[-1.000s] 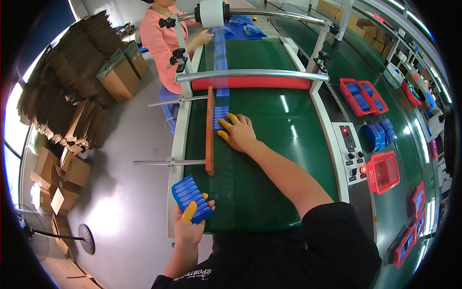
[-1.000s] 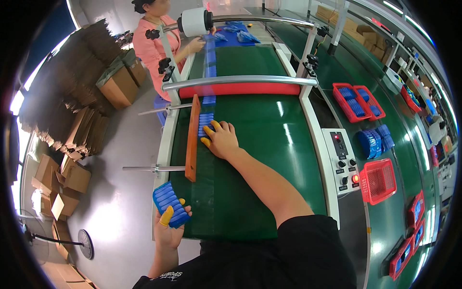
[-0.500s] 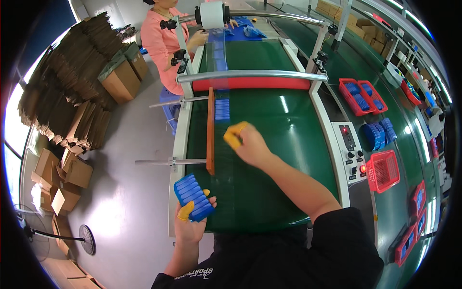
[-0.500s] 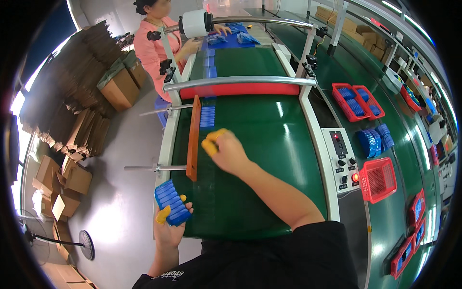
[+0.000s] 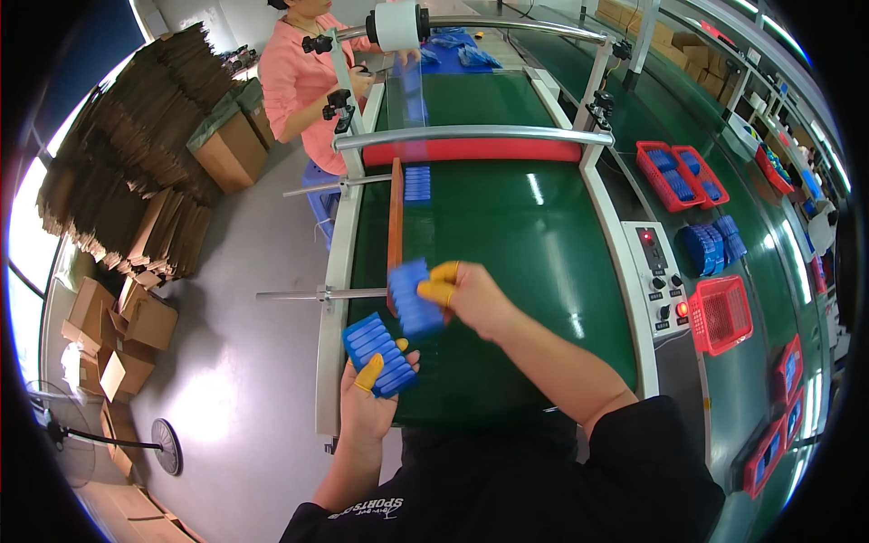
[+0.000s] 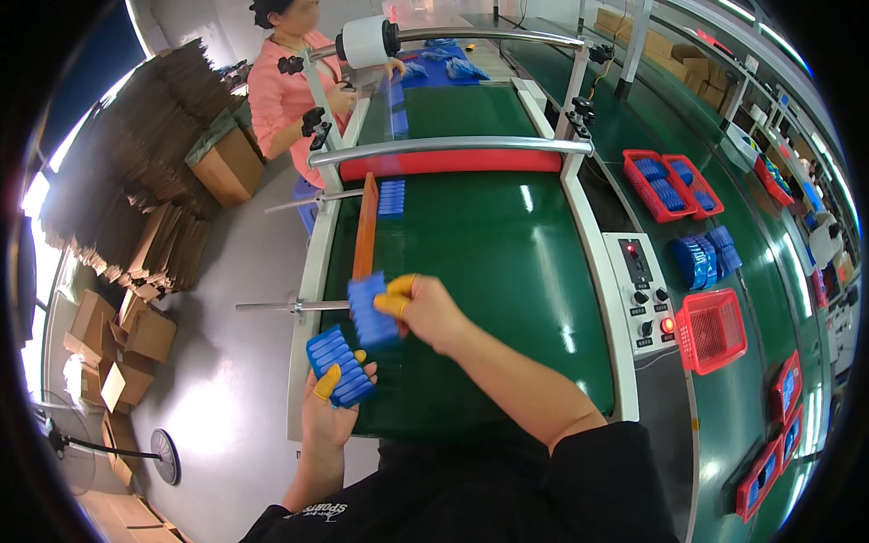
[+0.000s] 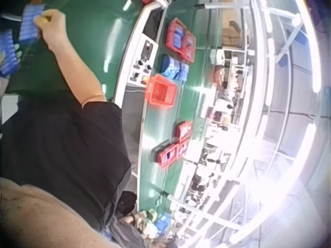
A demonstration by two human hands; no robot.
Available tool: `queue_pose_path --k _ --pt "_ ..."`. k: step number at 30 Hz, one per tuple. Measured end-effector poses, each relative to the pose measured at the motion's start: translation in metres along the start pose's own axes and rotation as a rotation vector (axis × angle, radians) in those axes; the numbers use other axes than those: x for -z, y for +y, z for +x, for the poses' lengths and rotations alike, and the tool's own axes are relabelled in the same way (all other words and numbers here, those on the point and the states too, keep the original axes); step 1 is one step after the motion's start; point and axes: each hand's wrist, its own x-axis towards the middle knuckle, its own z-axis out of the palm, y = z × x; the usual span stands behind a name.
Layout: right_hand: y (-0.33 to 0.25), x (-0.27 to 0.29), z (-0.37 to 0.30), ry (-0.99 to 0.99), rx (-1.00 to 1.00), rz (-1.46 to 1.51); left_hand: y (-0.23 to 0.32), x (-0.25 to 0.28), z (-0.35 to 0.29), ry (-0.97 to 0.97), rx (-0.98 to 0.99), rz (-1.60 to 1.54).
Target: The person packages small plastic ampoules by picking them up from a conveyor belt, pressing them onto plastic backing sheets by hand, and stacking the completed sheets.
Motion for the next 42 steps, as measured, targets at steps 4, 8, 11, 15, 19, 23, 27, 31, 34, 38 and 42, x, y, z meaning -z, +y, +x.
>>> queue_pose_path --k 4,8,11,15,19,23,27,31,34,38,42 --pt "-0.001 0.033 0.070 0.267 -0.012 -0.153 0.002 -0.003 -0.003 0.070 -0.071 0.080" --pt "0.017 0.030 0.116 0.327 -0.023 -0.406 0.003 -0.003 -0.006 0.072 -0.051 0.055" --pt "0.029 0.029 0.126 0.406 0.079 -0.685 0.003 0.004 -0.008 0.062 -0.037 0.027" --pt "0.034 0.025 0.131 0.453 0.140 -0.976 0.002 0.010 -0.010 0.075 -0.013 0.039" --pt "0.030 0.031 0.127 0.474 0.254 -1.039 0.001 0.007 -0.007 0.052 -0.008 0.050" --pt "0.017 0.029 0.110 0.535 0.204 -1.047 0.000 0.008 -0.006 0.004 0.018 -0.040" --pt "-0.003 0.013 0.046 0.215 0.342 -0.832 0.004 0.007 -0.005 -0.032 0.033 -0.045" --pt "-0.010 -0.010 -0.017 -0.287 0.244 -0.626 -0.005 0.007 0.003 -0.061 -0.012 0.069" --pt "-0.003 -0.019 -0.034 -0.333 0.085 -0.526 -0.010 0.001 0.005 -0.056 -0.057 0.084" --pt "0.004 -0.019 -0.036 -0.173 0.022 -0.356 -0.012 -0.002 0.006 0.012 -0.107 0.093" --pt "-0.004 0.004 0.002 0.029 0.035 -0.123 -0.004 0.010 -0.001 0.094 -0.053 0.075"
